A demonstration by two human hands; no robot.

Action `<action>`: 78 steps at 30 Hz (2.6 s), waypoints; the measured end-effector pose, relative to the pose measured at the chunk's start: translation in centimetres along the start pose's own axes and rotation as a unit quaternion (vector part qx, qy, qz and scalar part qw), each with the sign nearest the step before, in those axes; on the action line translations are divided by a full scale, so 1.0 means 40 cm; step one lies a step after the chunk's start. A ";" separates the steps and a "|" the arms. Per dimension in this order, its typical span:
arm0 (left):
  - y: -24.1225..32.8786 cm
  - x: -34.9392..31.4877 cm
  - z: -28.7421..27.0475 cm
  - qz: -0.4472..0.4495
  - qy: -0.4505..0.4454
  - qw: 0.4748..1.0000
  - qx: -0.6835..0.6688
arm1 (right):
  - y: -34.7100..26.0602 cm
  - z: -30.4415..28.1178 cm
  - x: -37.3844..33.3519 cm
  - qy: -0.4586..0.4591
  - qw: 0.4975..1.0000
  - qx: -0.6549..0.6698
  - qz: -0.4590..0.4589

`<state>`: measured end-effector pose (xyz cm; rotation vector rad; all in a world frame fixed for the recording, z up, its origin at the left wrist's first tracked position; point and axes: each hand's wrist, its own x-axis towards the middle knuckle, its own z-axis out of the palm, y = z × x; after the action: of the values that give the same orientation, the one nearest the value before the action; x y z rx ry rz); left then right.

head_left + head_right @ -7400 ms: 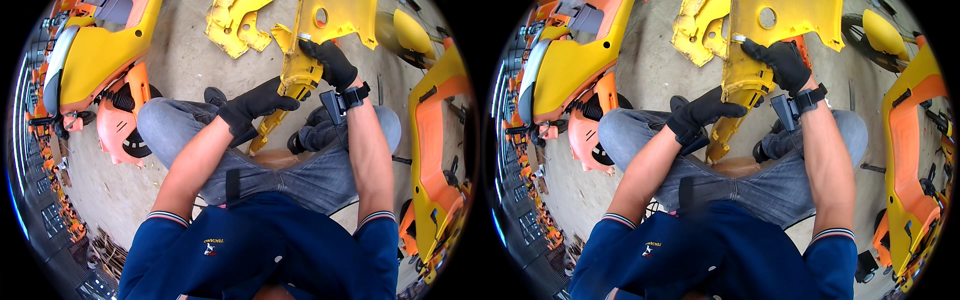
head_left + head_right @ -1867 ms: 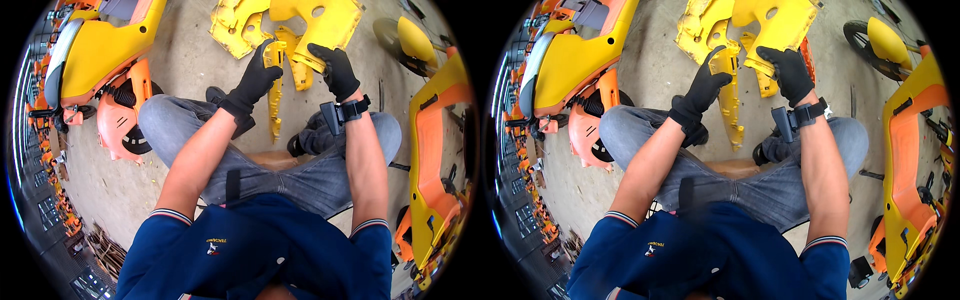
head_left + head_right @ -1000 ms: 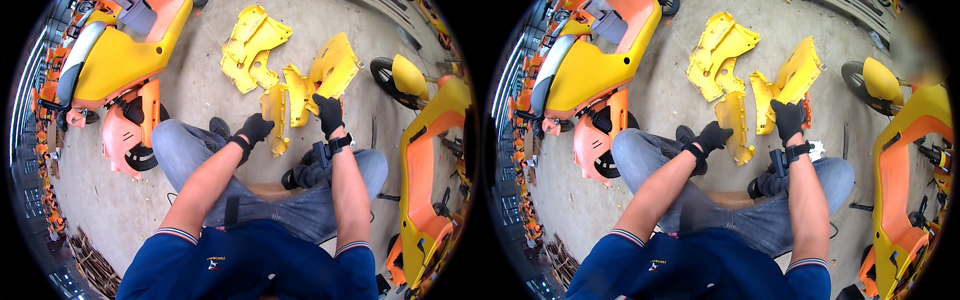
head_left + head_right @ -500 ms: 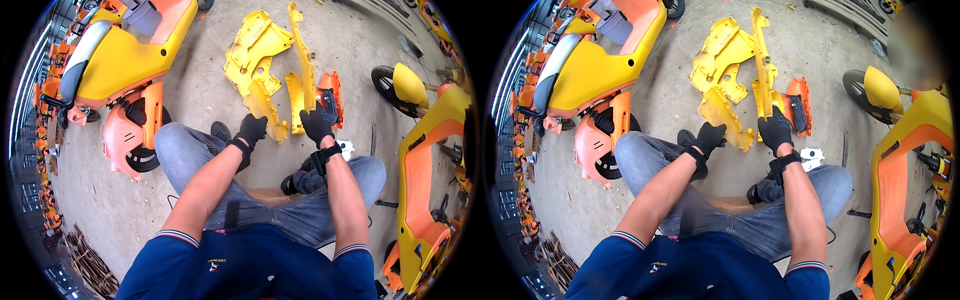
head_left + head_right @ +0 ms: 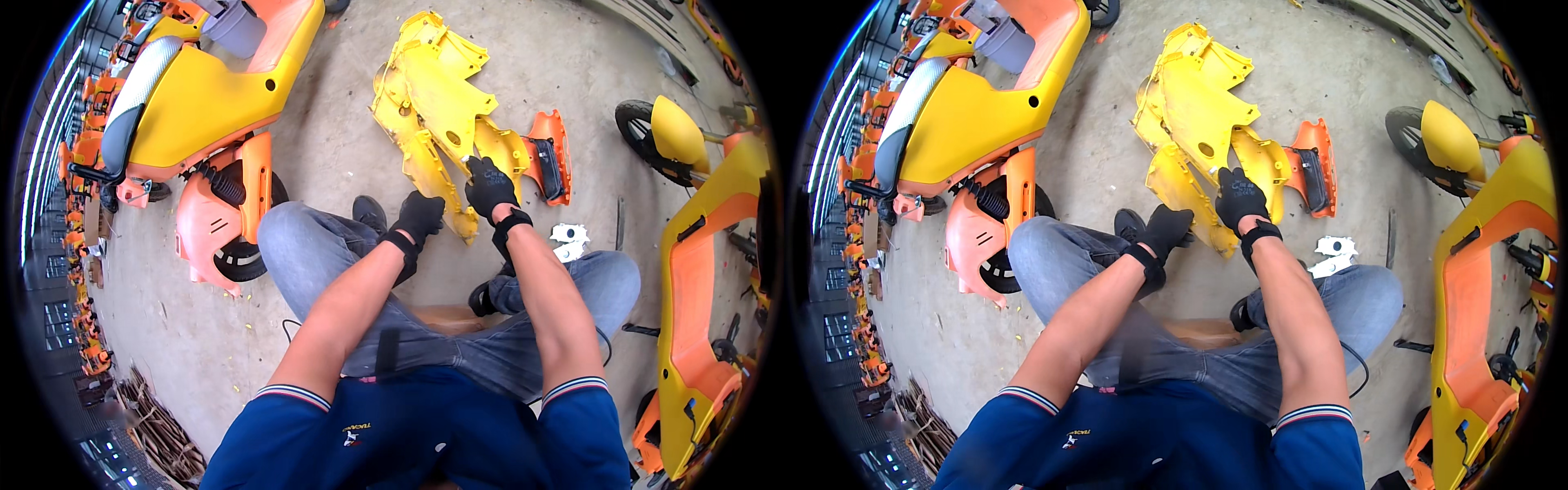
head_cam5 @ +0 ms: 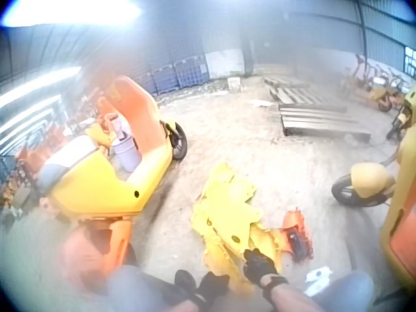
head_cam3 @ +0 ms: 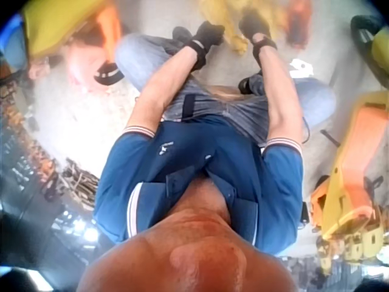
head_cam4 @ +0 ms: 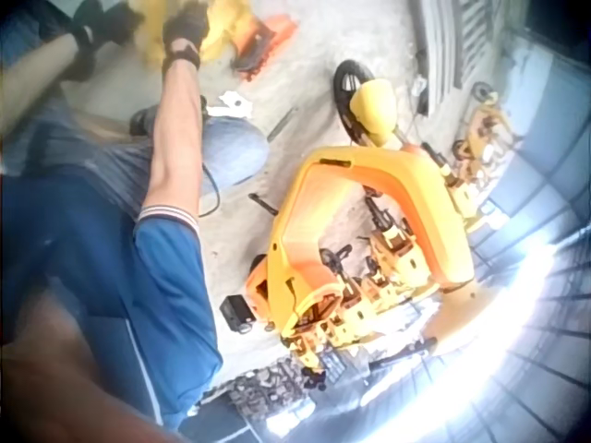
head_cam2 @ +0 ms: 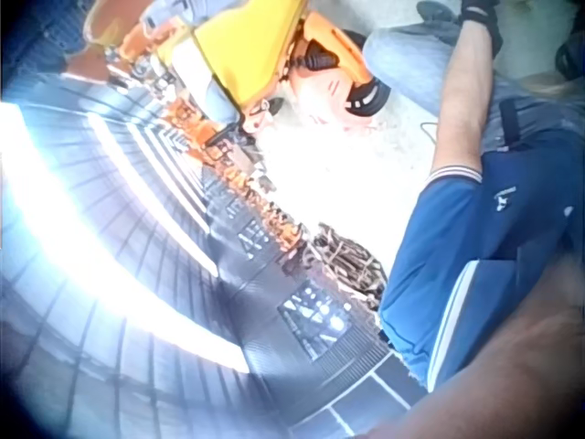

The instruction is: The person sits on the floor and assembles scooter body panels. They first attach a white metal bracket to an orange plastic panel using a screwdriver, then place the panel down and pick up a yellow plastic panel to continue the assembly process.

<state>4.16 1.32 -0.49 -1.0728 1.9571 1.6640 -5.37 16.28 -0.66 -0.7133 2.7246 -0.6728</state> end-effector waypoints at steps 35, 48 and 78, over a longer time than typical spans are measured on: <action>-0.028 0.007 -0.005 -0.018 -0.012 0.996 -0.083 | 0.066 0.183 0.198 0.060 0.964 0.227 0.122; -0.056 0.115 -0.031 0.109 0.129 0.986 -0.004 | 0.513 0.215 0.056 -0.068 0.993 -0.082 0.053; 0.387 -0.171 -0.160 0.302 -0.055 0.947 -0.092 | 0.388 0.271 -0.029 -0.054 0.855 0.147 0.495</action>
<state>-1.49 -2.28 16.32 -0.4234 2.2270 2.1940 -6.89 24.85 -17.49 0.6859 2.3261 -0.6890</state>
